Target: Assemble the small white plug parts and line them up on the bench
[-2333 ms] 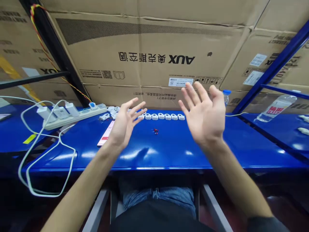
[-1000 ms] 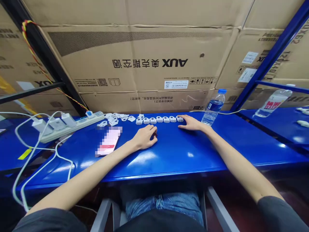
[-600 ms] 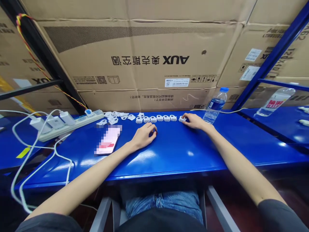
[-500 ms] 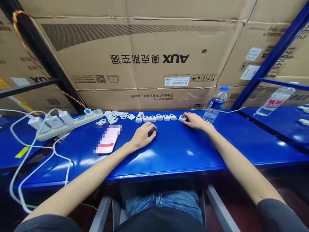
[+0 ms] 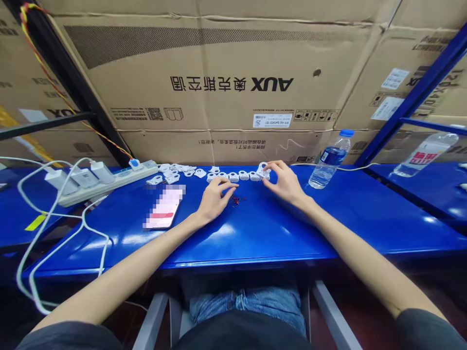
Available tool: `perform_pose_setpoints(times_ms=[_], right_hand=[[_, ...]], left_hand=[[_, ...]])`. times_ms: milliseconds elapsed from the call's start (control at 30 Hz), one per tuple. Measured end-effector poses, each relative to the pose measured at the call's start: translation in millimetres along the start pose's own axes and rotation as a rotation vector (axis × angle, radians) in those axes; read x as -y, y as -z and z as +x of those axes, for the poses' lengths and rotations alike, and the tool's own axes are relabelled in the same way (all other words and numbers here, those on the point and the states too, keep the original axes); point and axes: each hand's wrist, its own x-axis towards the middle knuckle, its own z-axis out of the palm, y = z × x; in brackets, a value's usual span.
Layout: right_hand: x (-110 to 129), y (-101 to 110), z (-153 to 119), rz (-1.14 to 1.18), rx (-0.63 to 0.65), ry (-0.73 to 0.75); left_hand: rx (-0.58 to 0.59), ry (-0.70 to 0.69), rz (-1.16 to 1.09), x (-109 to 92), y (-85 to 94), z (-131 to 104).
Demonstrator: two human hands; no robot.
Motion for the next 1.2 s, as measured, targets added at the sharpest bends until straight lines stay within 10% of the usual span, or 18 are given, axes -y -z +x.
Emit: perform_pose_setpoints(times_ms=[267,1200], right_hand=[[50,-28,-21,0.207,0.108,0.211],[48,-24,-24,0.225,0.094,0.268]], left_hand=[[-0.083,0.000,-0.123,-15,6.7,1],[-0.043,0.009,-0.122,-18,7.0,2]])
